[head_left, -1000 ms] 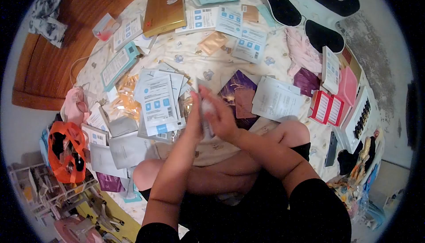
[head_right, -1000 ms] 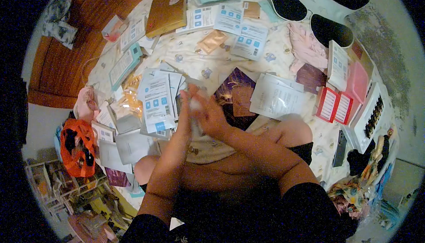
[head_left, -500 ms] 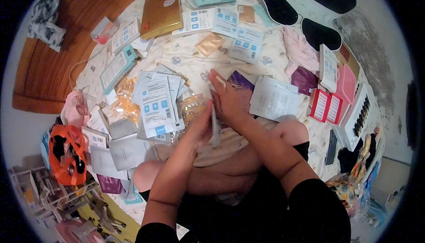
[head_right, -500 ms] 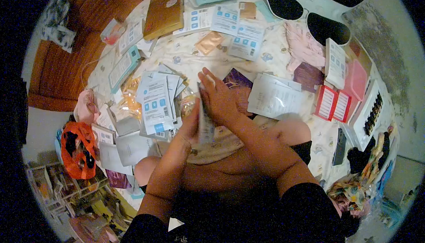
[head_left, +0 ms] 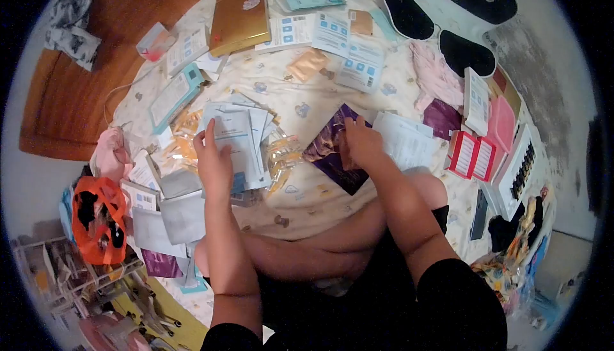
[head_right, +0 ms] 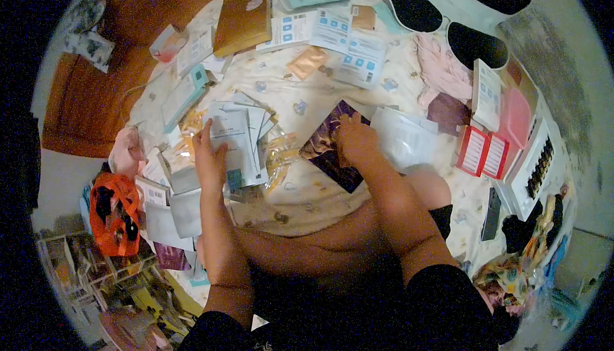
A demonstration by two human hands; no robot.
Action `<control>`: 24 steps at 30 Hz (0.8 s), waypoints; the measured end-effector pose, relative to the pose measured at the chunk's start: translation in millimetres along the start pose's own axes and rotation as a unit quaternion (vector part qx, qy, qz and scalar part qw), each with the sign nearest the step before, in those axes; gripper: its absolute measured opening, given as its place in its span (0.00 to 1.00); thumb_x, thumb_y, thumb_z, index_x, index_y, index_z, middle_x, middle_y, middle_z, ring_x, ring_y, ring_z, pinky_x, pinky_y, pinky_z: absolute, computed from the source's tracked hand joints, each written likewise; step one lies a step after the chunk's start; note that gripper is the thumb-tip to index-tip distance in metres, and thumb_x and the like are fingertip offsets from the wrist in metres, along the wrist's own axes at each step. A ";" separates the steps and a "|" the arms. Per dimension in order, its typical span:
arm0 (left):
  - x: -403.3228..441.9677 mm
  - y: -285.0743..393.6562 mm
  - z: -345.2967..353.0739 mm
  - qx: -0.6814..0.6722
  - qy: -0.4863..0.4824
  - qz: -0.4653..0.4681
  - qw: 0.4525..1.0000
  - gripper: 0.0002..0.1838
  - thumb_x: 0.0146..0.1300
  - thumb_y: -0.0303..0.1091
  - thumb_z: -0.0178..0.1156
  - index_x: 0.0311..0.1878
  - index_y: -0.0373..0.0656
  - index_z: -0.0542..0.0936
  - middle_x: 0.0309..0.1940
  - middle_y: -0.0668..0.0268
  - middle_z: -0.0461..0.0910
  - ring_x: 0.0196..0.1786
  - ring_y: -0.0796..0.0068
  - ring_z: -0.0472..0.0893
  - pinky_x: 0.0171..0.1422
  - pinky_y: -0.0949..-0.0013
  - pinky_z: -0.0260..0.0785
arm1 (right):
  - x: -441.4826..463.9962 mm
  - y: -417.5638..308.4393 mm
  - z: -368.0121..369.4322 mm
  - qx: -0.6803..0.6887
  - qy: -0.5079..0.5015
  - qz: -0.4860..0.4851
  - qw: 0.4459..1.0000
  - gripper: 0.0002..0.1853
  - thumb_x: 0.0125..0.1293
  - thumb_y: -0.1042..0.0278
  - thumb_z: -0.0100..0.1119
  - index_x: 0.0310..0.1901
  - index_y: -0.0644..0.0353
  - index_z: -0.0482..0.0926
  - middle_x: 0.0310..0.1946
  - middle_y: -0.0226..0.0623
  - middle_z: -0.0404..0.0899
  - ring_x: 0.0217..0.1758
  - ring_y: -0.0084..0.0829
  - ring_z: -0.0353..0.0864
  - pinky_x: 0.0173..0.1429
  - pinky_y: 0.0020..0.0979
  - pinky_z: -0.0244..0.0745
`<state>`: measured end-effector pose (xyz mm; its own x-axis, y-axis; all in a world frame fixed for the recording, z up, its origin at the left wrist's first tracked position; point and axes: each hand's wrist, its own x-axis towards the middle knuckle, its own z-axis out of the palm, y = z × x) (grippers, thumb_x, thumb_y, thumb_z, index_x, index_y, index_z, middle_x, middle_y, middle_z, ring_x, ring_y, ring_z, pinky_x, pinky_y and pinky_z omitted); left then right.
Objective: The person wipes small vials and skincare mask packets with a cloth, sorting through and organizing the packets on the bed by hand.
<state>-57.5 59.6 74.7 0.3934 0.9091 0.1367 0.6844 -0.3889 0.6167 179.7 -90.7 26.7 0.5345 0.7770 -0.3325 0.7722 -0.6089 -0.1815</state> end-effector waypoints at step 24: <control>-37.2 49.6 72.6 -0.619 -0.512 -0.269 0.531 0.37 0.60 0.63 0.44 0.62 0.43 0.61 0.50 0.60 0.72 0.52 0.64 0.72 0.54 0.64 0.65 | -11.6 -34.5 -20.1 0.420 0.095 -0.251 0.867 0.15 0.43 0.80 0.57 0.37 0.57 0.74 0.40 0.39 0.76 0.46 0.41 0.74 0.49 0.38 0.68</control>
<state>6.4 -4.3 43.9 0.9075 0.0342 -0.4187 0.1876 0.8589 0.4766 153.8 -75.5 55.4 0.3127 0.9413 0.1270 0.4433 -0.0263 -0.8960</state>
